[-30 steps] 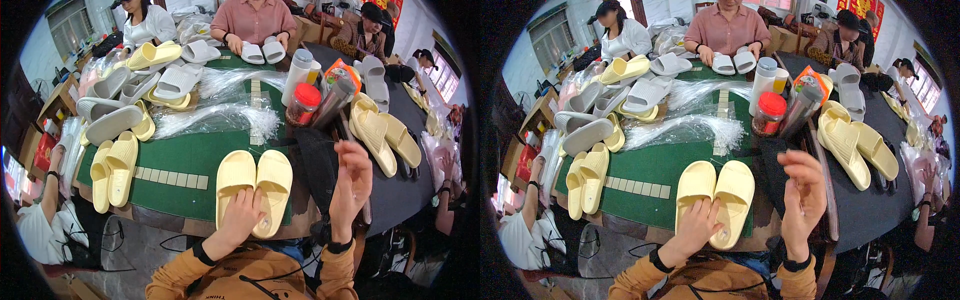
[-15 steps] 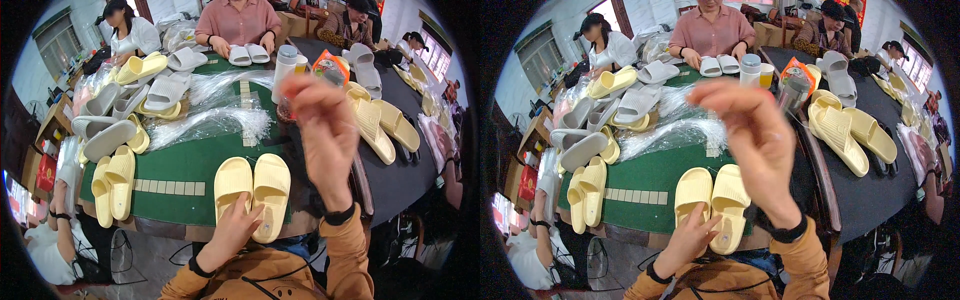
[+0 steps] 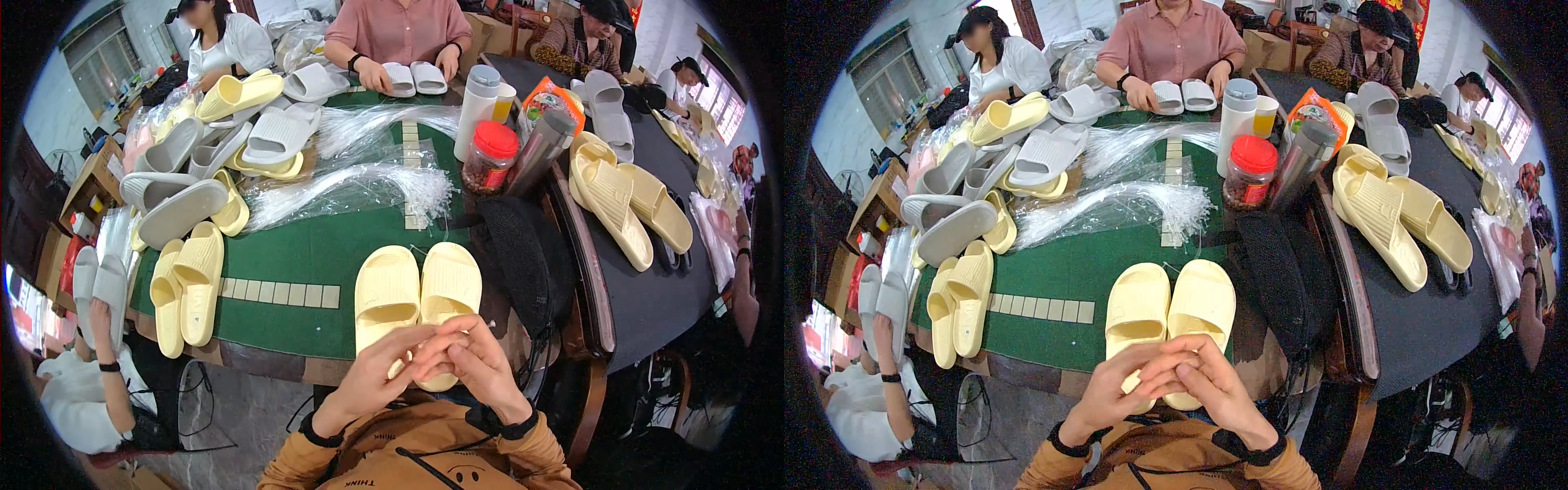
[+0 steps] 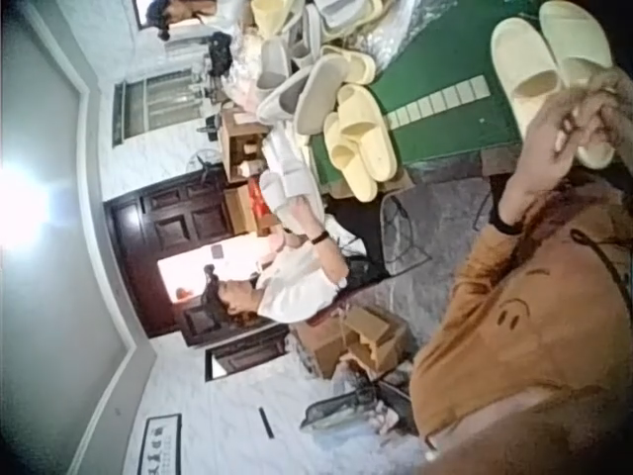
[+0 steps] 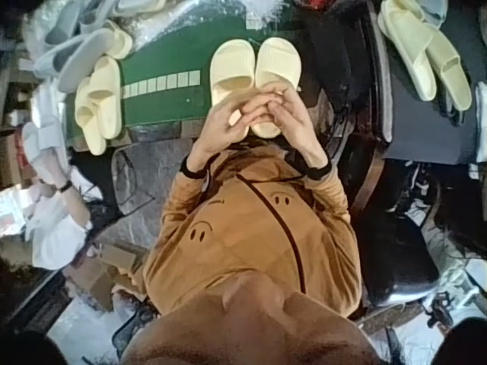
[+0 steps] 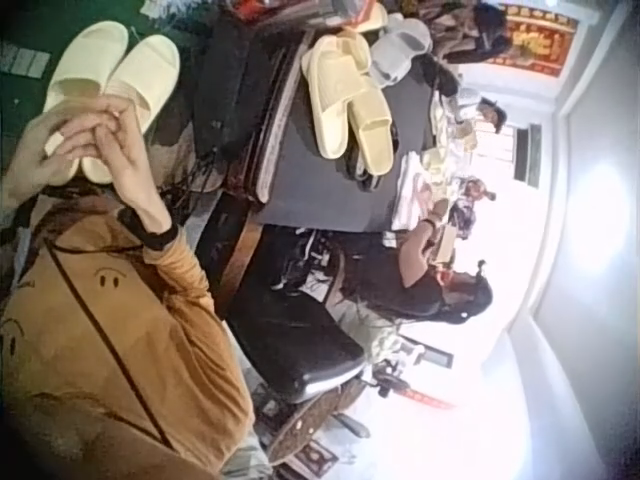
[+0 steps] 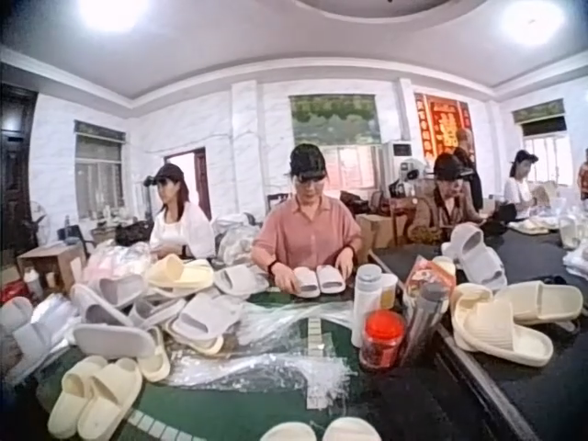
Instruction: Assembling and checking yellow slippers at a factory workshop table.
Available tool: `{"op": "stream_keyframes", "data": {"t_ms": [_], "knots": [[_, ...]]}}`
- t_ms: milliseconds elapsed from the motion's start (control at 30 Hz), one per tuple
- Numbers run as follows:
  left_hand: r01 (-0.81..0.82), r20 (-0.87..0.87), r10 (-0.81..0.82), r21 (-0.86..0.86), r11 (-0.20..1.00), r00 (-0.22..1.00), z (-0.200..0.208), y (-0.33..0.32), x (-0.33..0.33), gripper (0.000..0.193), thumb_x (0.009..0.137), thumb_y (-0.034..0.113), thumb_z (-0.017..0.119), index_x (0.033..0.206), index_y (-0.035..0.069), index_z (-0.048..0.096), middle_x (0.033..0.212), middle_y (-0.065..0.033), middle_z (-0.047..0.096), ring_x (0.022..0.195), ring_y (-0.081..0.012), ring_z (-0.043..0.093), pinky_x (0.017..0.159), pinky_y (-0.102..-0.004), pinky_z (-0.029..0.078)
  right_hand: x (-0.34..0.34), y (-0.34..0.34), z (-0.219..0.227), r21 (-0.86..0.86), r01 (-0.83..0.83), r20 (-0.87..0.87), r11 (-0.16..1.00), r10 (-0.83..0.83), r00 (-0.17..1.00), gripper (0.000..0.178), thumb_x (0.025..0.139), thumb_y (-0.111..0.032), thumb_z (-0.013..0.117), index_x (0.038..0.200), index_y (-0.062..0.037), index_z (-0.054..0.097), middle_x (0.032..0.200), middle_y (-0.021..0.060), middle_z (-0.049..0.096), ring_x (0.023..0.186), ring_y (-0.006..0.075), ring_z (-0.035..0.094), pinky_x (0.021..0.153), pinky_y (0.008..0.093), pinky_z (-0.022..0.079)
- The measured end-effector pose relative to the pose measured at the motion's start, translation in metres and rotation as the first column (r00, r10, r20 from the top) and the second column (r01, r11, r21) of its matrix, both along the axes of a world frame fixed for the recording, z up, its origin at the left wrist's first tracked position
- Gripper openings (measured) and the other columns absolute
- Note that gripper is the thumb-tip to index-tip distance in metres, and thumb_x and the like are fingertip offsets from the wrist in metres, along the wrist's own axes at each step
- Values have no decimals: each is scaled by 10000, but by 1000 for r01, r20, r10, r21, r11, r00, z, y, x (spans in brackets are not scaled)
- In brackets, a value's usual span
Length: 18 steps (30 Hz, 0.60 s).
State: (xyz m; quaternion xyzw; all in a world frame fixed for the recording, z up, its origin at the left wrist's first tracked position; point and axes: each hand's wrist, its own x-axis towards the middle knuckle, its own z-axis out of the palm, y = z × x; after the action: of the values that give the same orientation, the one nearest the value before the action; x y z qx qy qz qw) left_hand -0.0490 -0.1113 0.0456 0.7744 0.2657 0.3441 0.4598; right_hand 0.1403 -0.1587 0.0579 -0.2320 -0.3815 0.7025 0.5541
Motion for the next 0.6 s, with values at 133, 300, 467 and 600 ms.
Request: {"op": "stream_keyframes", "data": {"t_ms": [133, 300, 467, 600], "knots": [[48, -50, -50, -22, 999, 998, -8, -4, 7, 205, 921, 55, 594, 1114, -5, 630, 1065, -143, 653, 967, -274, 633, 800, -349, 509, 10, -13, 5, 52, 75, 46, 996, -77, 996, 189, 1021, -32, 357, 1201, 10, 398, 1100, 281, 617, 1016, 352, 665, 877, 447, 573], [-41, -82, 52, 133, 990, 995, -21, 1, 12, 194, 848, 6, 669, 1041, 5, 646, 1034, -127, 669, 955, -284, 654, 843, -344, 516, 38, -29, 12, 183, 191, 33, 965, -200, 979, 165, 1037, -97, 404, 1051, 44, 488, 1024, 300, 634, 895, 379, 696, 786, 455, 597], [-214, -44, 231, 247, 945, 972, -13, 8, 12, 156, 834, 4, 689, 983, 28, 646, 1052, -120, 662, 960, -295, 651, 833, -356, 530, 62, -38, 26, 331, 388, -74, 860, -386, 919, 149, 988, -91, 512, 875, 6, 502, 812, 290, 639, 591, 313, 670, 467, 375, 573], [-191, -56, 225, 353, 916, 973, -5, 5, 0, 171, 805, 19, 720, 957, 37, 643, 1066, -113, 660, 961, -303, 652, 828, -371, 534, 74, -30, 25, 364, 480, -126, 799, -468, 875, 171, 980, -100, 529, 844, 3, 524, 792, 210, 590, 569, 259, 626, 436, 326, 541]]}}
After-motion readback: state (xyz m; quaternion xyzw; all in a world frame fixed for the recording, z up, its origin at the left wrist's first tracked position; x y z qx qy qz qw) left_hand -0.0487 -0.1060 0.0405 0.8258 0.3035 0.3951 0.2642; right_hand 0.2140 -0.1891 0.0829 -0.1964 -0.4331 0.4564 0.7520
